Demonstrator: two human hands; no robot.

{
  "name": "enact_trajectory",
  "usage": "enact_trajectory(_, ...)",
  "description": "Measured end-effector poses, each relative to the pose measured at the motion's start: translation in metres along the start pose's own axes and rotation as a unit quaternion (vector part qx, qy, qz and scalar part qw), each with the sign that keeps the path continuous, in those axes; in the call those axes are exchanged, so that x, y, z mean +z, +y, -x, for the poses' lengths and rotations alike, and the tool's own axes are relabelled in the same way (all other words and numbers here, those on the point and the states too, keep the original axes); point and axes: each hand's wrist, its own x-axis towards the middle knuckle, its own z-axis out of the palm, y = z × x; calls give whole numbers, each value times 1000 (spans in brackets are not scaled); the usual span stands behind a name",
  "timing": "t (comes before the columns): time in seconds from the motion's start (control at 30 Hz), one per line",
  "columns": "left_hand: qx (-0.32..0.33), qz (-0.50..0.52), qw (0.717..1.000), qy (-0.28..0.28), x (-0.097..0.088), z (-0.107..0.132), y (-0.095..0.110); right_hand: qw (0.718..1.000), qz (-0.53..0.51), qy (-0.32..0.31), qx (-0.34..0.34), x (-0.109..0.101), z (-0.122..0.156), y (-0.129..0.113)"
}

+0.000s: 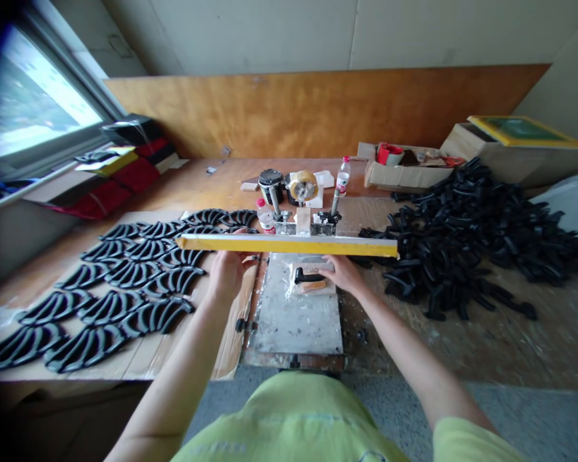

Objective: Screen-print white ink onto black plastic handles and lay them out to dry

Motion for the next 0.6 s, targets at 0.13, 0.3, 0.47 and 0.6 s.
enact_trajectory(0.13,-176,-23,983,-55,4,37,-66,998,56,-4,-36,40,31,-54)
enact_trajectory(0.3,-307,-59,947,-74,-10,72,-130,980,12,36,-196,61,66,-90)
enact_trajectory(0.47,-225,-377,898,-13,-91,19,-130,989,126,54,57,18,62,23)
enact_trajectory(0.6,-239,-611,755,-30,-145,-12,-126,934,237,-68,260,-15,52,117)
